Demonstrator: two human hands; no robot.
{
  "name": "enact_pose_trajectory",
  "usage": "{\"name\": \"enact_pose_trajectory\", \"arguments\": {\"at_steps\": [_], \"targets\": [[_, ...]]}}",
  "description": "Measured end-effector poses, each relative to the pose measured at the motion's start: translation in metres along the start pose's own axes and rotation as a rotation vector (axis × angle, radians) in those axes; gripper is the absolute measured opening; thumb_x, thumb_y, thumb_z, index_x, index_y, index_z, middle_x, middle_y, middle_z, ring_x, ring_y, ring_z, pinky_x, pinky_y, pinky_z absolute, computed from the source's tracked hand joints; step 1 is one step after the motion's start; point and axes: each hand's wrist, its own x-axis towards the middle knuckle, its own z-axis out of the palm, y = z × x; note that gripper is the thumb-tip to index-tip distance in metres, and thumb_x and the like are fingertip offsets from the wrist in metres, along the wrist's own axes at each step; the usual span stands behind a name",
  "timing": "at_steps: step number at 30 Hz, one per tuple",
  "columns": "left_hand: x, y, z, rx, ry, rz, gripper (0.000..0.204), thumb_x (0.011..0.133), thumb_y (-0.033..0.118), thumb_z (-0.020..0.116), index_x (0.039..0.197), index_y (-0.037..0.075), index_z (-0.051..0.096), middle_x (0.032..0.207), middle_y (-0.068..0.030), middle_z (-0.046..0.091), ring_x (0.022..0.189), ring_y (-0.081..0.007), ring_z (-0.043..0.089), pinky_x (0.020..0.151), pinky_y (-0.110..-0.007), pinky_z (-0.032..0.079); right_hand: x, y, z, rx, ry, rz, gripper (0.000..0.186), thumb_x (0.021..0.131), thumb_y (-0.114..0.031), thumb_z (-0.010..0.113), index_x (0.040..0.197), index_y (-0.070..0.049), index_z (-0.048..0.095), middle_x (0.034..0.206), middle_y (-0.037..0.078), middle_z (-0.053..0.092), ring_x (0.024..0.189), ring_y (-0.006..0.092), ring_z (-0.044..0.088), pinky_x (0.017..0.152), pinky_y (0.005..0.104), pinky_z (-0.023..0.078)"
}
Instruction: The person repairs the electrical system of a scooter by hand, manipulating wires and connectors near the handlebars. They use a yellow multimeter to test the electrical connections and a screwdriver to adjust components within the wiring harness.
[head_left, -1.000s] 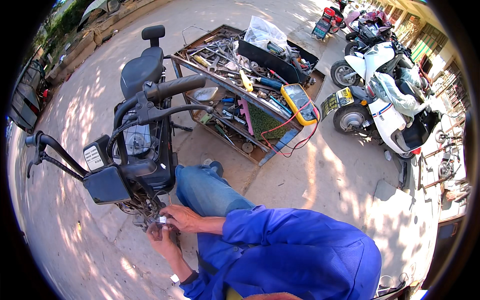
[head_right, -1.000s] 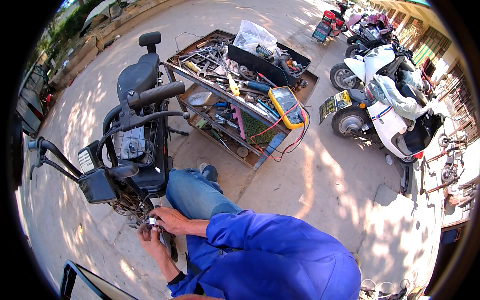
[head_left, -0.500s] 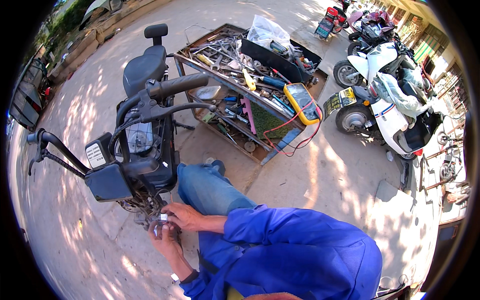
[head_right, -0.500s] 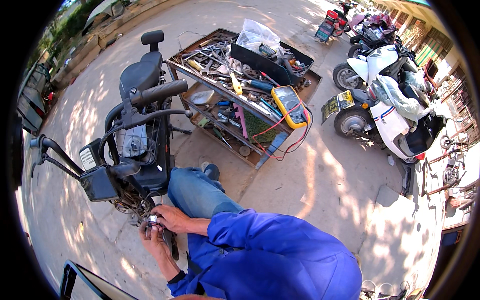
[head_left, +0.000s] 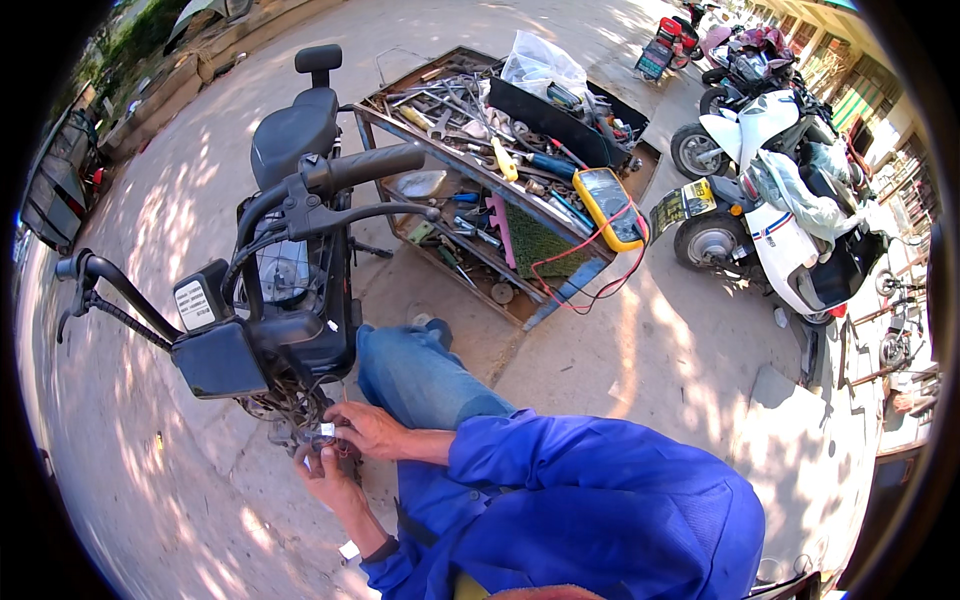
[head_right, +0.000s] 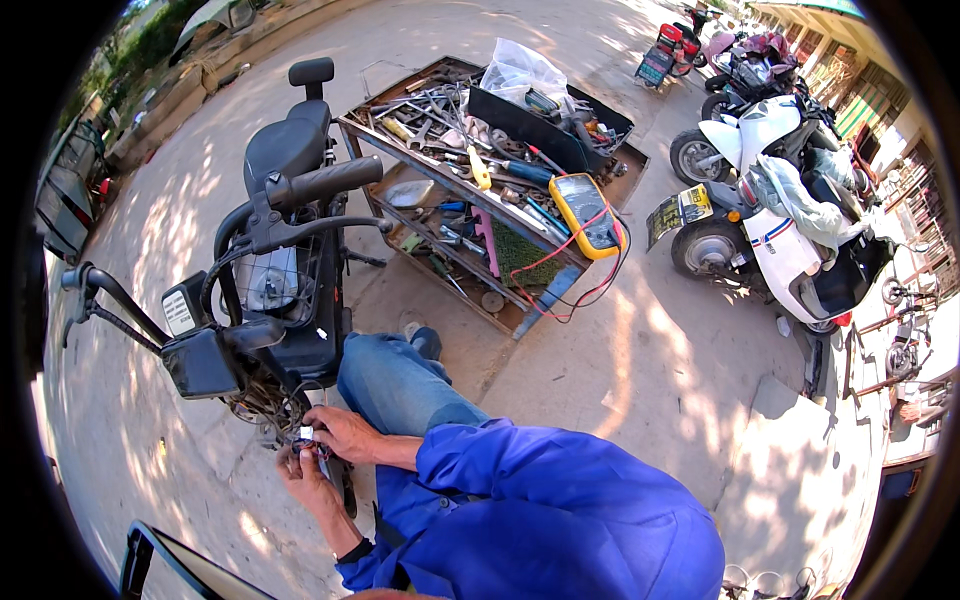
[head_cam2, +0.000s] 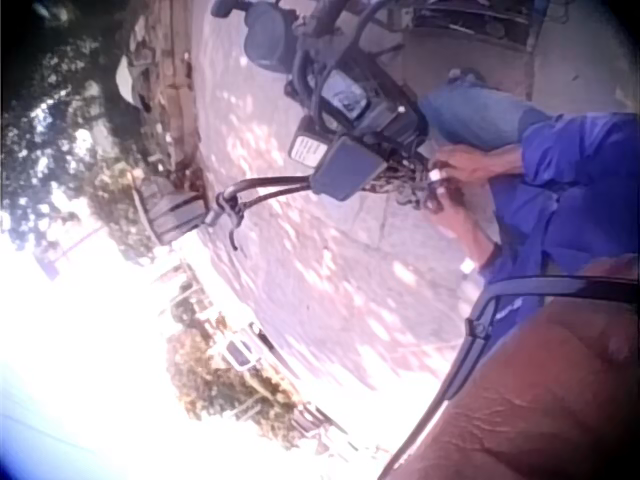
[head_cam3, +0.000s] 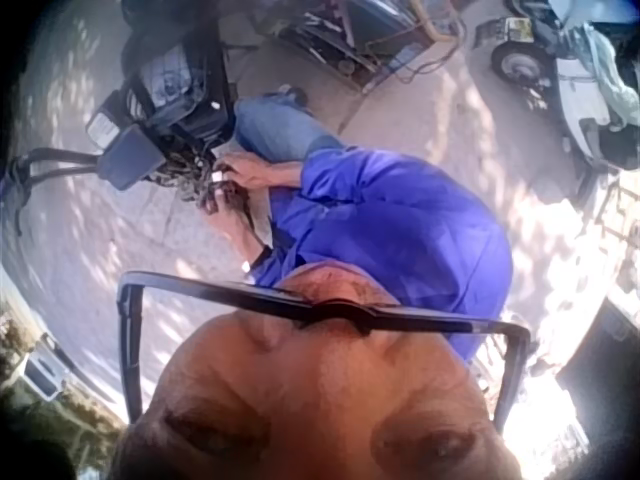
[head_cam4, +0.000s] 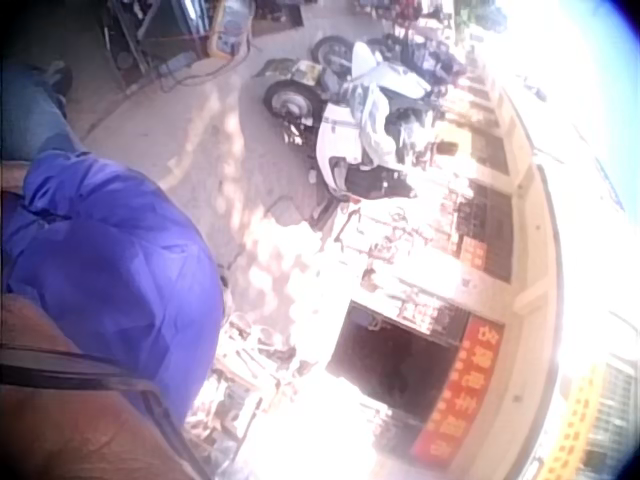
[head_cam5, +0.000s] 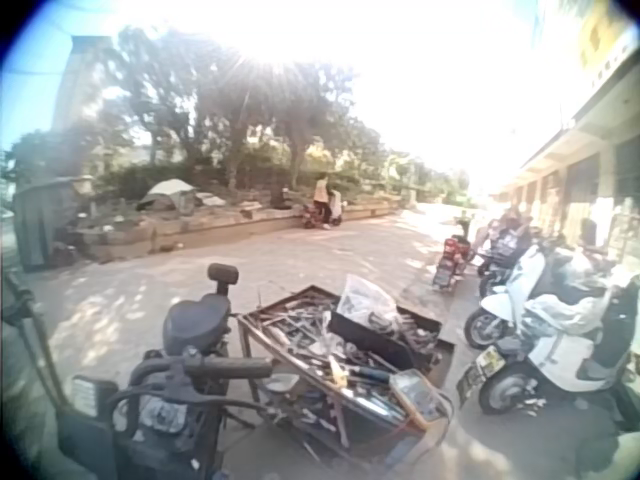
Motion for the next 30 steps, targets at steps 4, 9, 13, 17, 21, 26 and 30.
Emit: {"name": "enact_pose_trajectory", "arguments": {"at_steps": [4,9,13,17,21,26,30], "targets": [[-0.002,0.002,0.006,-0.009,0.061,0.033,0.041,0.095,0.006,0.071,0.130,0.003,0.048,0.122,-0.0146,0.060,0.101,-0.0224,0.064,0.084,-0.035,0.057,0.001,0.002,0.001,0.010,0.020,-0.022,0.032,0.098,-0.009,0.065,0.128,-0.004,0.057,0.110,0.017,0.066,0.104,0.0318,0.069,0.092,0.0420,0.055],[0.001,-0.007,0.001,-0.026,0.108,0.047,0.044,0.096,0.007,0.072,0.132,0.003,0.047,0.122,-0.0147,0.060,0.098,-0.0223,0.065,0.079,-0.034,0.056,0.002,-0.001,0.000,0.029,0.015,-0.012,0.031,0.098,-0.009,0.065,0.127,-0.004,0.057,0.110,0.017,0.066,0.104,0.0315,0.069,0.092,0.0417,0.055],[0.001,-0.006,0.001,-0.037,0.125,0.039,0.043,0.096,0.006,0.072,0.131,0.003,0.048,0.121,-0.0141,0.061,0.096,-0.0213,0.065,0.077,-0.033,0.055,0.001,0.000,0.002,0.017,0.026,-0.012,0.030,0.098,-0.009,0.066,0.126,-0.003,0.057,0.110,0.017,0.066,0.104,0.0315,0.069,0.092,0.0417,0.055],[0.003,-0.007,0.002,-0.067,0.145,0.056,0.042,0.096,0.004,0.070,0.131,0.003,0.048,0.119,-0.0130,0.061,0.095,-0.0200,0.064,0.077,-0.033,0.055,0.000,0.000,0.002,0.000,0.025,-0.025,0.028,0.098,-0.008,0.065,0.125,-0.003,0.057,0.110,0.016,0.067,0.104,0.0322,0.069,0.092,0.0424,0.055],[0.000,-0.006,0.002,-0.008,0.094,0.049,0.034,0.100,0.002,0.067,0.128,0.004,0.049,0.112,-0.0094,0.064,0.094,-0.0156,0.063,0.080,-0.029,0.053,-0.001,0.000,0.001,-0.006,0.042,-0.041,0.030,0.098,-0.010,0.066,0.125,-0.003,0.057,0.108,0.017,0.067,0.102,0.0323,0.069,0.091,0.0421,0.055],[0.003,-0.014,-0.003,0.186,0.073,0.087,0.038,0.096,-0.002,0.066,0.129,0.001,0.050,0.111,-0.0092,0.062,0.088,-0.0143,0.061,0.072,-0.026,0.051,-0.001,0.001,-0.004,-0.014,0.052,-0.040,0.030,0.097,-0.010,0.066,0.126,-0.003,0.057,0.108,0.017,0.067,0.102,0.0327,0.069,0.090,0.0425,0.055],[0.008,-0.020,-0.013,0.259,0.061,0.086,0.036,0.095,-0.006,0.063,0.128,0.000,0.050,0.110,-0.0091,0.062,0.086,-0.0126,0.061,0.072,-0.026,0.052,0.005,0.004,0.003,-0.001,0.007,-0.039,0.030,0.097,-0.010,0.067,0.125,-0.003,0.058,0.108,0.017,0.067,0.101,0.0331,0.069,0.090,0.0424,0.054]]}}
